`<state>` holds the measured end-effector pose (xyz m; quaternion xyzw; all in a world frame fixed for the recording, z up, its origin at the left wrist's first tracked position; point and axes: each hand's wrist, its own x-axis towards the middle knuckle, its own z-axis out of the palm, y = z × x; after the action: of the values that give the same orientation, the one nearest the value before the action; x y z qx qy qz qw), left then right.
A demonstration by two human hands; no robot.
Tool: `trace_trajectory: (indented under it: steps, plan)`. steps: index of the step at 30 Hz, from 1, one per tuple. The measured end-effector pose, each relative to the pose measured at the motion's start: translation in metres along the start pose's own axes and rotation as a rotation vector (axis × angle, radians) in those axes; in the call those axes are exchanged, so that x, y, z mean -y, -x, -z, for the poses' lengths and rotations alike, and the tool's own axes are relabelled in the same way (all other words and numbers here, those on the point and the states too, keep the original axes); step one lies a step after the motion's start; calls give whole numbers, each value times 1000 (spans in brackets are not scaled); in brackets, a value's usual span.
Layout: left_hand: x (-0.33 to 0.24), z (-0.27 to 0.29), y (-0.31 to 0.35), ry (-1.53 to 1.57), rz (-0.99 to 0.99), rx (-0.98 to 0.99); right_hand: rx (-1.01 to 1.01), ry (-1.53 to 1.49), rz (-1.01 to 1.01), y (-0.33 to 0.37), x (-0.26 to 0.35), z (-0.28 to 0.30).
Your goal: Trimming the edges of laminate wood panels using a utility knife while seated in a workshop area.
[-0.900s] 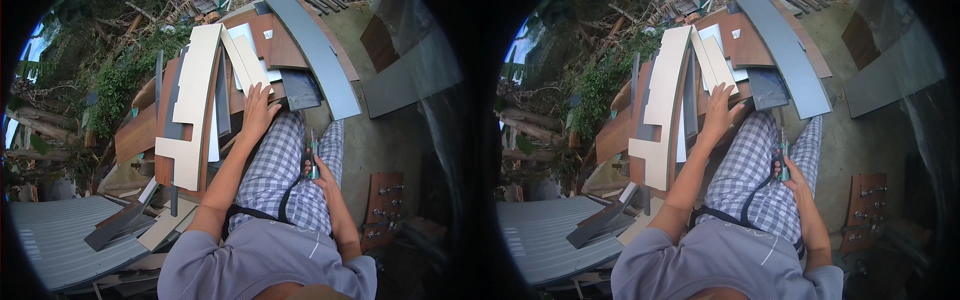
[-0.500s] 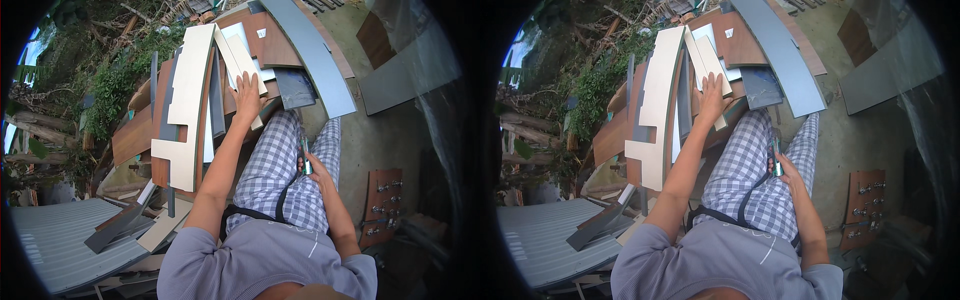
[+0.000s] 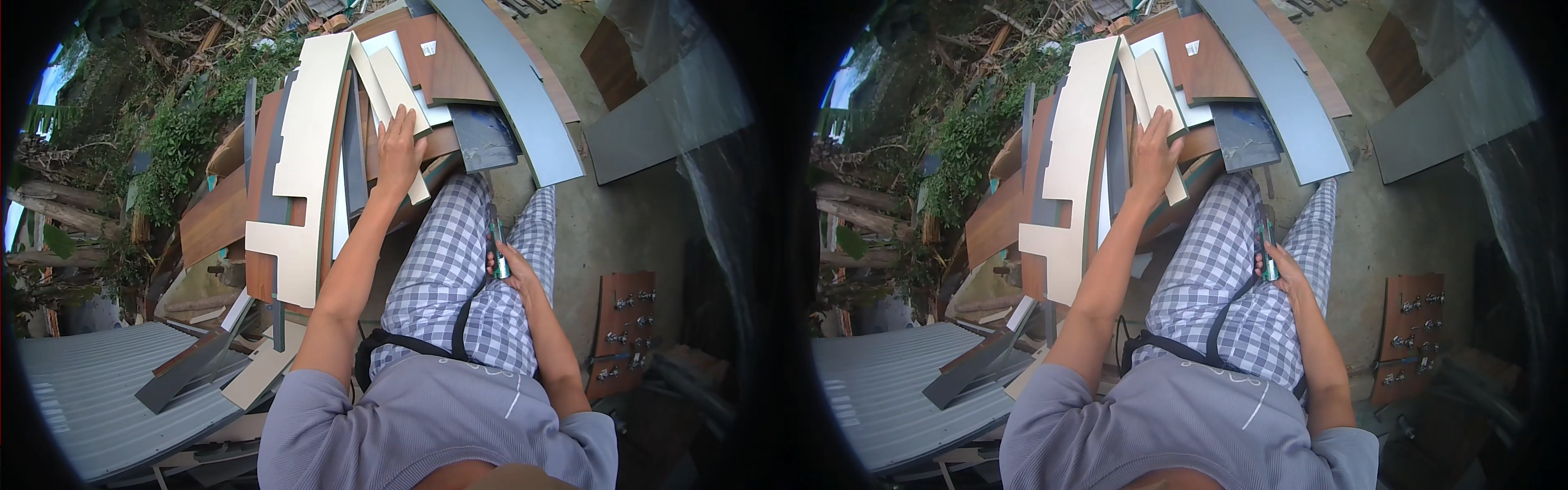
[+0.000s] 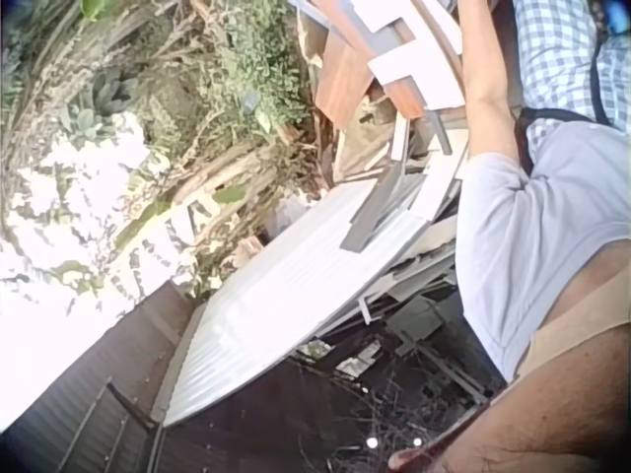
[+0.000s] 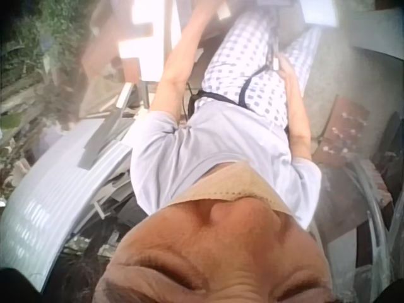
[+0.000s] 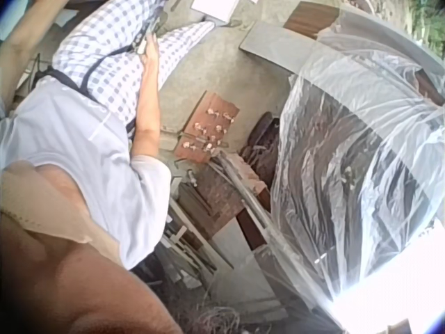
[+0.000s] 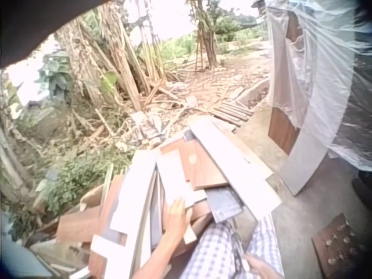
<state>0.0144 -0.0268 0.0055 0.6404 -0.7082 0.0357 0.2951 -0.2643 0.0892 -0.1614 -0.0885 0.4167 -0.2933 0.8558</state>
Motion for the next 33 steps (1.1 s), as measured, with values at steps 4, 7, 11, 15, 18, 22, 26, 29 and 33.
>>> trace_trajectory:
  steps: [4, 7, 11, 15, 18, 22, 26, 29, 33]
  plan:
    - [-22, 58, -1, 258, 30, -195, 16, 2, -11, 3, 1, -3]
    - [-38, 105, 9, 369, 100, -336, -38, 68, -8, 4, -1, -6]
    - [-49, 138, 33, 447, 237, -386, -60, 98, 11, 8, -2, -8]
    - [-53, 152, 48, 483, 306, -301, -41, 136, 32, 13, 0, -13]
    - [-60, 160, 51, 416, 201, -343, -38, 177, 63, 20, 1, -19]
    - [-60, 168, 54, 410, 220, -347, 34, 311, 155, 37, 6, -34]
    - [-62, 167, 54, 469, 230, -309, 41, 384, 214, 51, 10, -47]
    - [-60, 171, 51, 484, 233, -346, 47, 398, 250, 58, 13, -60]
    - [-54, 158, 43, 439, 221, -328, 41, 421, 273, 60, 14, -71]
